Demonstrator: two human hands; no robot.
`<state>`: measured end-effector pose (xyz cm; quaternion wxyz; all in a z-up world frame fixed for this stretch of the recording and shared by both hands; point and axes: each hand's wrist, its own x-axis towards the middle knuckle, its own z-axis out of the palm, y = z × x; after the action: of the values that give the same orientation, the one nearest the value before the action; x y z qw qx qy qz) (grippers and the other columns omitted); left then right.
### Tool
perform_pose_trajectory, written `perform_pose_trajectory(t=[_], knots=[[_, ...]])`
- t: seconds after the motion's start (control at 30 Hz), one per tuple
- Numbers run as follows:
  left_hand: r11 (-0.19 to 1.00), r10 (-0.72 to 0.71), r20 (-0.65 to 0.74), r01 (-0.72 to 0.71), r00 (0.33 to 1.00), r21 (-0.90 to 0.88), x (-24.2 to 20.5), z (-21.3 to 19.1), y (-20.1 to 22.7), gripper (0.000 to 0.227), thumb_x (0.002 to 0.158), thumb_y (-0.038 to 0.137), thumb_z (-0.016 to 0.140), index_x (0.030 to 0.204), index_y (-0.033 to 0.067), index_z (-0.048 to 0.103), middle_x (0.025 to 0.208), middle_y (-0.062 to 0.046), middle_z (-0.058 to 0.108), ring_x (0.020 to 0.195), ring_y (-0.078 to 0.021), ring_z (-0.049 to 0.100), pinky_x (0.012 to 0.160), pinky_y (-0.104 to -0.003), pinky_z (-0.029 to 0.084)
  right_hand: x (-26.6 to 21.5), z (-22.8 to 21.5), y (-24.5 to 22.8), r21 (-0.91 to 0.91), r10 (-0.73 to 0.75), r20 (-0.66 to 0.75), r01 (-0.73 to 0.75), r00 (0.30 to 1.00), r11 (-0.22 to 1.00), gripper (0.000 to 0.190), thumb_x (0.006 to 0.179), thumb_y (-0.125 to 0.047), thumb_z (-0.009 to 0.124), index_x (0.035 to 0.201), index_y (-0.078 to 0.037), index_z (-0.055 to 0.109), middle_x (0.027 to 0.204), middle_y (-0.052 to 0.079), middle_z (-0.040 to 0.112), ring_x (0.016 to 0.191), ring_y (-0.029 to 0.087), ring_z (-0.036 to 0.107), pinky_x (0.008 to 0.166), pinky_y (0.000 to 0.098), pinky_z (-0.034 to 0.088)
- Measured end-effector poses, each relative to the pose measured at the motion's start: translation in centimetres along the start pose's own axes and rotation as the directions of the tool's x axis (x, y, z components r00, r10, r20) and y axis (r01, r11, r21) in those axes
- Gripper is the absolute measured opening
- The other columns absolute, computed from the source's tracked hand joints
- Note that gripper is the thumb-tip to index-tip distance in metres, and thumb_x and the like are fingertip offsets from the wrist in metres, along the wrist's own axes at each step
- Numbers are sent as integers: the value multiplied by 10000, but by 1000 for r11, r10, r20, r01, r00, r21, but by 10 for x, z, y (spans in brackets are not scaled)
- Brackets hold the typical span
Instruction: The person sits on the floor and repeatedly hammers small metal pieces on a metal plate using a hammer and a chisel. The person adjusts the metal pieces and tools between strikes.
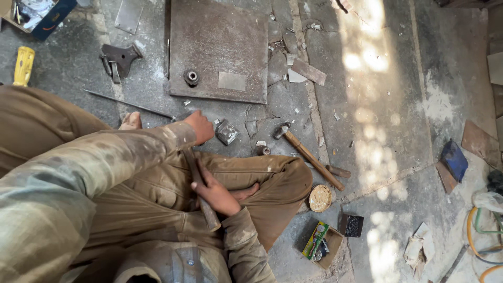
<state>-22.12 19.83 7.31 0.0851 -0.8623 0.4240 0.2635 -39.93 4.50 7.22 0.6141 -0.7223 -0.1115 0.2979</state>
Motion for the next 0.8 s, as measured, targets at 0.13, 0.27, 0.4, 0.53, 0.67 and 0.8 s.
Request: perform_pose_trajectory(t=[0.13, 0.27, 0.4, 0.53, 0.67, 0.8], knots=[[801, -218, 62, 215, 974, -559, 18, -23, -33, 250, 1039, 176, 542, 1146, 65, 739, 1142, -152, 719, 1019, -304, 719, 932, -441, 588, -1, -6, -8, 322, 250, 66, -258, 966, 911, 780, 1038, -254, 571, 1683, -67, 174, 1145, 159, 625, 633, 153, 604, 580, 293, 527], [-107, -546, 81, 26, 834, -994, 43, -50, -89, 264, 1011, 150, 579, 1247, 63, 660, 1113, -117, 719, 929, -217, 709, 848, -336, 603, 1, -4, -23, 420, 357, 101, -365, 929, 831, 739, 1061, -275, 542, 1683, -91, 187, 889, 121, 645, 594, 150, 639, 530, 285, 525], [-442, -637, 65, -294, 768, -848, 80, -45, -132, 315, 932, 78, 692, 1246, 74, 674, 1104, -57, 735, 872, -130, 727, 804, -258, 638, 12, -13, -28, 461, 459, 136, -466, 878, 755, 744, 1029, -314, 510, 1646, -154, 127, 877, 85, 703, 538, 132, 608, 481, 260, 508], [-207, -693, -135, -375, 708, -904, 117, -10, -136, 245, 950, 131, 723, 1179, 46, 739, 999, -72, 778, 833, -134, 736, 792, -288, 619, 6, -17, -22, 483, 425, 180, -456, 887, 748, 759, 1045, -275, 570, 1659, -97, 160, 872, 71, 681, 568, 110, 590, 497, 234, 481], [151, -724, -295, -273, 624, -950, 128, 10, -138, 209, 931, 148, 774, 1109, 41, 750, 931, -84, 778, 798, -153, 724, 767, -338, 572, 4, -15, -22, 528, 471, 146, -471, 870, 706, 642, 1073, -222, 642, 1582, 53, 362, 863, 52, 622, 616, 117, 611, 540, 239, 510], [225, -711, -352, -277, 609, -934, 130, 11, -138, 177, 935, 150, 777, 1058, 27, 740, 895, -112, 763, 764, -169, 703, 734, -364, 545, -4, -25, -43, 469, 497, -95, -402, 862, 787, 660, 998, -174, 665, 1555, -27, 343, 874, 61, 625, 606, 140, 625, 526, 260, 529]])
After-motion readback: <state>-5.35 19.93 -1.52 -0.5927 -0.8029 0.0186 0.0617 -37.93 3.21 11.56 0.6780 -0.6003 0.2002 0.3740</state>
